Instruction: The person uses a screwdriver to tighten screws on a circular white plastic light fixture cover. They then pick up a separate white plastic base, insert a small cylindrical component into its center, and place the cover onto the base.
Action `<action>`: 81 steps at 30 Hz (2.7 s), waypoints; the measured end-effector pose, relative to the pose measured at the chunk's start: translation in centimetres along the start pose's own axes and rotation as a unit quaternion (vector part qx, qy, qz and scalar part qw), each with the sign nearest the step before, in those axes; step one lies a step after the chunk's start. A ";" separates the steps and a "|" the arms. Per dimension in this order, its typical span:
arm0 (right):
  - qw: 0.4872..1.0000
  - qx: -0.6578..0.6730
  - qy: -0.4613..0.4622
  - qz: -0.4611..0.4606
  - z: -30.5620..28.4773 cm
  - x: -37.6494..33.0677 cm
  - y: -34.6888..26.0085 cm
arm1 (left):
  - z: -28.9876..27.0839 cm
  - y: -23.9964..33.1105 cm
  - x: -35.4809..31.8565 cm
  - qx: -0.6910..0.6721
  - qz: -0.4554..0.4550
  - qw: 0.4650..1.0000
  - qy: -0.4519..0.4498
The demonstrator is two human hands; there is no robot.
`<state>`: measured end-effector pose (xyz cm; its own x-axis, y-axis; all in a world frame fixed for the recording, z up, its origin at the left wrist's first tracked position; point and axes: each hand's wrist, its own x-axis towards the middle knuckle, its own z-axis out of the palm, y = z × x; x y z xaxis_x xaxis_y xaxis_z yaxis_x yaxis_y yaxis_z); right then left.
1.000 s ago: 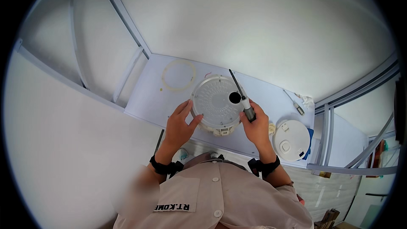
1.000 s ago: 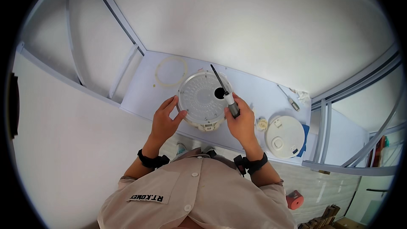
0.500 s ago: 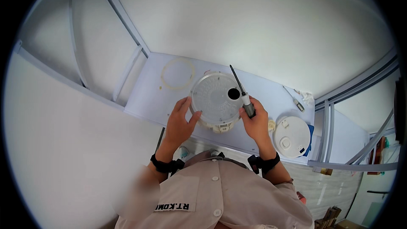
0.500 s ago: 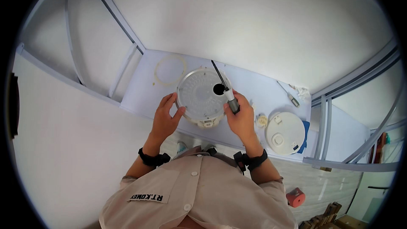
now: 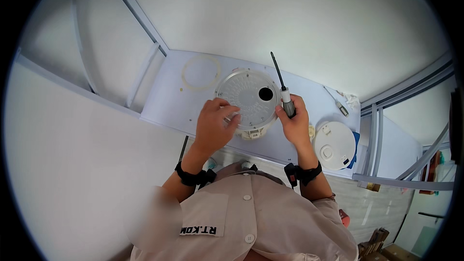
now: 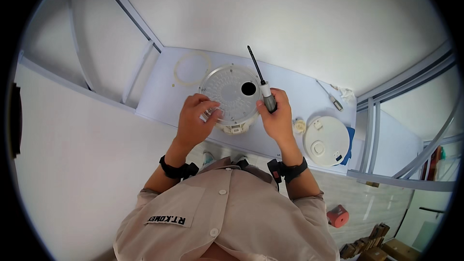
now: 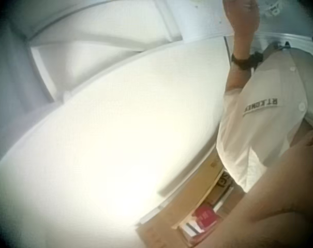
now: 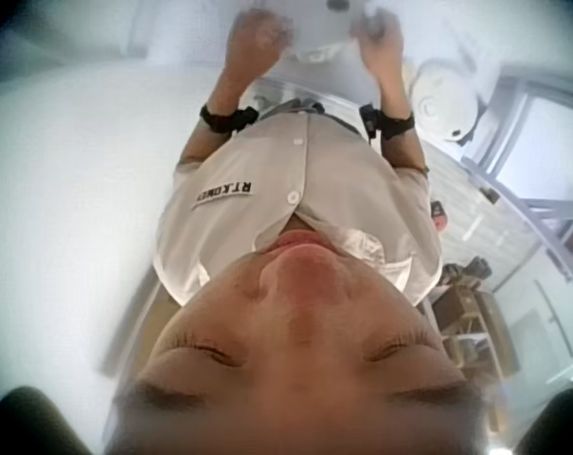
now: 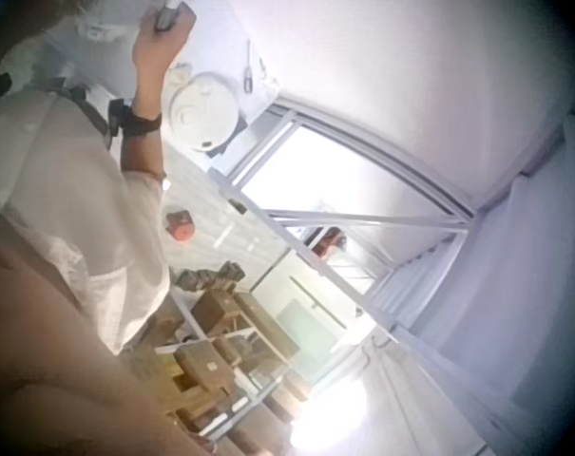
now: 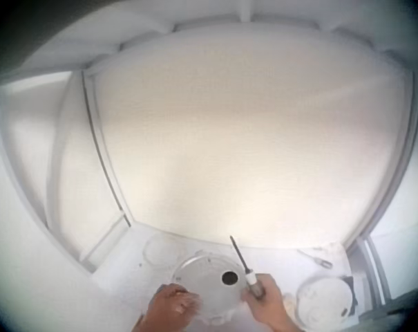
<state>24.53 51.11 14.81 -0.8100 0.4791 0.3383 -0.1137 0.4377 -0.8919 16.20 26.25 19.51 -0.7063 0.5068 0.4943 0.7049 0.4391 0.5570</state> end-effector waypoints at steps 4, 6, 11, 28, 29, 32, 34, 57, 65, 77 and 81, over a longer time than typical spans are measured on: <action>0.999 -0.017 -0.020 0.035 -0.6 -0.8 -1.3 | 1.1 1.3 0.4 0.014 0.036 0.998 -0.054; 0.998 -0.015 -0.027 0.052 -0.9 -1.2 -1.9 | 1.4 1.6 0.6 0.015 0.036 0.997 -0.074; 0.999 -0.009 -0.022 0.048 -1.6 -1.8 -2.5 | 1.8 1.8 1.0 0.002 0.014 0.994 -0.111; 0.999 0.006 -0.004 0.035 -2.7 -2.9 -1.9 | 2.5 2.2 2.5 -0.004 -0.015 0.987 -0.158; 1.000 0.005 -0.003 0.030 -2.8 -3.0 -1.8 | 2.4 2.6 2.6 -0.040 -0.064 0.984 -0.161; 0.997 0.036 -0.010 0.061 -2.8 -3.1 -2.1 | 1.8 2.8 2.5 -0.195 -0.178 0.957 -0.119; 0.996 0.027 -0.037 0.081 -3.4 -3.2 -2.5 | 1.2 3.2 2.5 -0.226 -0.208 0.945 -0.112; 0.955 0.058 -0.290 0.019 -1.5 -7.7 -6.8 | -2.4 -3.2 -6.9 -0.510 -0.230 0.827 0.049; 0.961 0.047 -0.267 -0.046 1.6 -11.8 -10.5 | -7.0 -5.1 -11.8 -0.509 -0.226 0.830 0.031; 0.952 0.226 -0.203 0.022 4.4 -20.5 -13.9 | -13.8 -6.7 -20.1 -0.516 -0.216 0.829 0.013; 0.952 0.275 -0.135 0.024 5.3 -22.6 -14.6 | -14.7 -6.2 -20.7 -0.548 -0.170 0.818 0.038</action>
<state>41.47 29.88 18.64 -0.9317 0.2430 0.2700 -0.2967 -0.0805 -0.9516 25.52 2.16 15.66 -0.8804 0.4285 0.2033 0.0143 -0.4044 0.9145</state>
